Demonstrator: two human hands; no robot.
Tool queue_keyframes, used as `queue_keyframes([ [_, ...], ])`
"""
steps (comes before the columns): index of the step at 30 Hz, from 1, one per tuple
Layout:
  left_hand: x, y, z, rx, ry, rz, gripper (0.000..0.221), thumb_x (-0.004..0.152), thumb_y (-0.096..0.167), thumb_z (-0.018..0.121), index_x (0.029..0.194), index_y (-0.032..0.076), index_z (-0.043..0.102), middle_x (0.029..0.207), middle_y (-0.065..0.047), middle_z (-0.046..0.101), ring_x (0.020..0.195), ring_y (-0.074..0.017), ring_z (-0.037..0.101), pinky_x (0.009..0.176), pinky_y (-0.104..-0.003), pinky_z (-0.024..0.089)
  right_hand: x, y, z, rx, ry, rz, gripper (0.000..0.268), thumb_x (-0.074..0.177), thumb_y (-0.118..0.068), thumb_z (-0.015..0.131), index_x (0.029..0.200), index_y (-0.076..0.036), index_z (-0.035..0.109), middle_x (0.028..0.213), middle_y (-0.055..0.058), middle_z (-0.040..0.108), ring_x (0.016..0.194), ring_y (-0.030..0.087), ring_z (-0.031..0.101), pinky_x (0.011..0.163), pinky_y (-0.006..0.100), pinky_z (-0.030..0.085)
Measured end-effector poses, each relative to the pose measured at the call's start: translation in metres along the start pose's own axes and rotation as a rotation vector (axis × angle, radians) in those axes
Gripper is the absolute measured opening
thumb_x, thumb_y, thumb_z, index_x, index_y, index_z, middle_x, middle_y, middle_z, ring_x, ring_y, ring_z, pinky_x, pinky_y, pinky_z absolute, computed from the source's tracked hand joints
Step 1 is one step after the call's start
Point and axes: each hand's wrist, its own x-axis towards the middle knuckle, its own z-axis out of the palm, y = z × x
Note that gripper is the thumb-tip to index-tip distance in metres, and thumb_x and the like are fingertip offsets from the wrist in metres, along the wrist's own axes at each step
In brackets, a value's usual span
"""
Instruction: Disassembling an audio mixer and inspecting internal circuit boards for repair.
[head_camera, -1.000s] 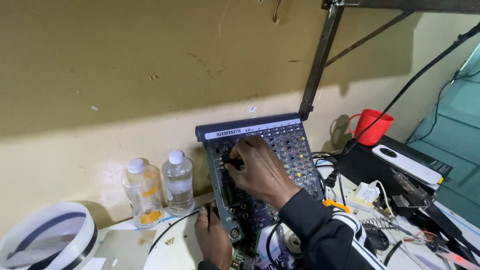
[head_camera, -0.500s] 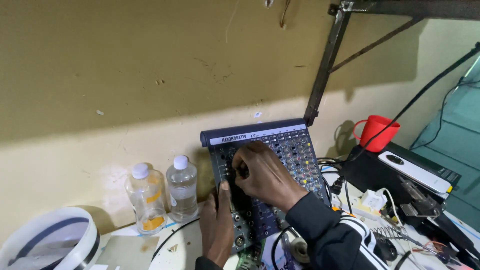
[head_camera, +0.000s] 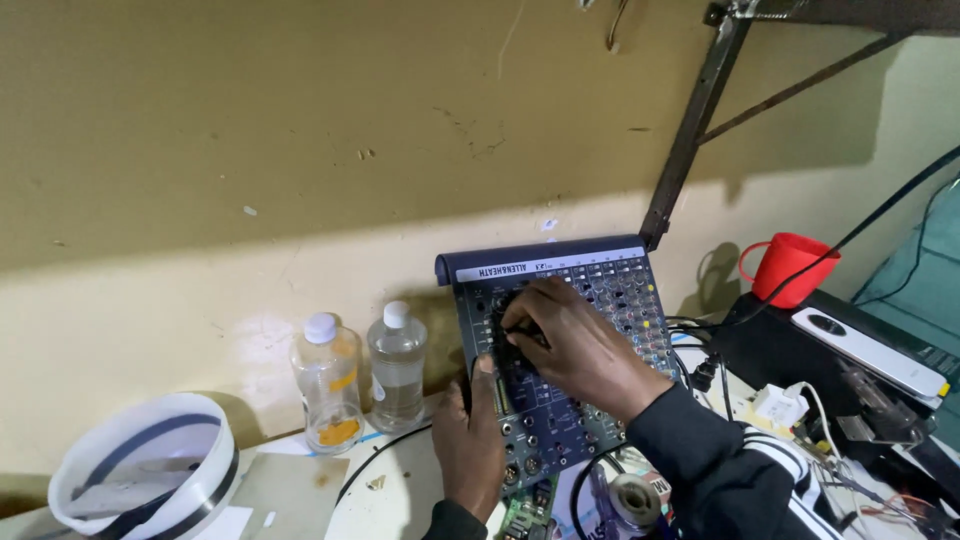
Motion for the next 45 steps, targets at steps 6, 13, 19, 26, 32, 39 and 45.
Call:
queue_keyframes([
  [6,-0.001,0.017,-0.009,0.171,-0.038,0.099,0.061,0.089,0.069,0.043,0.100,0.012,0.060,0.092,-0.007,0.060,0.089,-0.0206,0.059,0.082,-0.036,0.047,0.003,-0.003,-0.005,-0.087,-0.016,-0.057,0.009,0.099,-0.015,0.064,0.097,-0.009,0.058,0.100,0.009,0.059,0.095,0.030,0.056,0.072,0.044,0.047],
  [13,0.008,0.058,-0.003,0.077,-0.135,0.122,0.074,0.079,0.068,0.043,0.130,0.022,0.071,0.131,-0.004,0.076,0.123,-0.0224,0.070,0.098,-0.038,0.053,-0.004,-0.003,0.003,0.024,0.087,-0.017,0.011,0.096,-0.011,0.069,0.098,-0.007,0.059,0.105,0.011,0.060,0.094,0.031,0.060,0.069,0.045,0.048],
  [19,0.012,0.054,0.007,-0.095,-0.141,0.106,0.057,0.087,0.057,0.052,0.112,0.011,0.073,0.110,-0.008,0.079,0.106,-0.0209,0.069,0.090,-0.035,0.051,-0.025,-0.009,0.012,0.159,0.216,0.069,0.015,0.090,-0.007,0.071,0.104,-0.009,0.066,0.115,0.010,0.062,0.107,0.026,0.062,0.086,0.041,0.059],
  [26,-0.029,0.071,0.013,-0.048,-0.251,0.365,0.043,0.086,0.050,0.062,0.090,0.010,0.076,0.086,-0.004,0.076,0.085,-0.0169,0.068,0.080,-0.035,0.055,-0.074,-0.038,-0.003,0.241,0.629,0.168,0.013,0.084,-0.010,0.078,0.095,-0.005,0.073,0.103,0.010,0.065,0.100,0.024,0.063,0.085,0.035,0.054],
  [32,-0.046,0.067,0.016,0.024,-0.245,0.463,0.047,0.086,0.059,0.057,0.082,0.013,0.070,0.075,-0.002,0.069,0.076,-0.0168,0.061,0.075,-0.033,0.049,-0.102,-0.053,0.002,0.222,0.733,0.189,0.018,0.085,-0.011,0.078,0.103,-0.007,0.076,0.105,0.012,0.061,0.100,0.026,0.063,0.083,0.035,0.054],
  [39,-0.068,0.070,0.019,0.012,-0.169,0.537,0.037,0.094,0.043,0.062,0.082,0.011,0.073,0.072,0.002,0.068,0.074,-0.0125,0.058,0.071,-0.034,0.049,-0.109,-0.051,0.002,0.195,0.780,0.099,0.014,0.088,-0.013,0.074,0.100,-0.007,0.072,0.099,0.013,0.062,0.096,0.028,0.062,0.084,0.038,0.050],
  [45,-0.077,0.072,0.023,-0.082,-0.155,0.528,0.039,0.087,0.044,0.064,0.099,0.010,0.081,0.098,-0.003,0.085,0.098,-0.0159,0.076,0.088,-0.032,0.056,-0.113,-0.046,0.013,0.188,0.747,0.128,0.019,0.091,-0.014,0.072,0.106,-0.002,0.067,0.097,0.013,0.061,0.089,0.026,0.065,0.078,0.037,0.054],
])
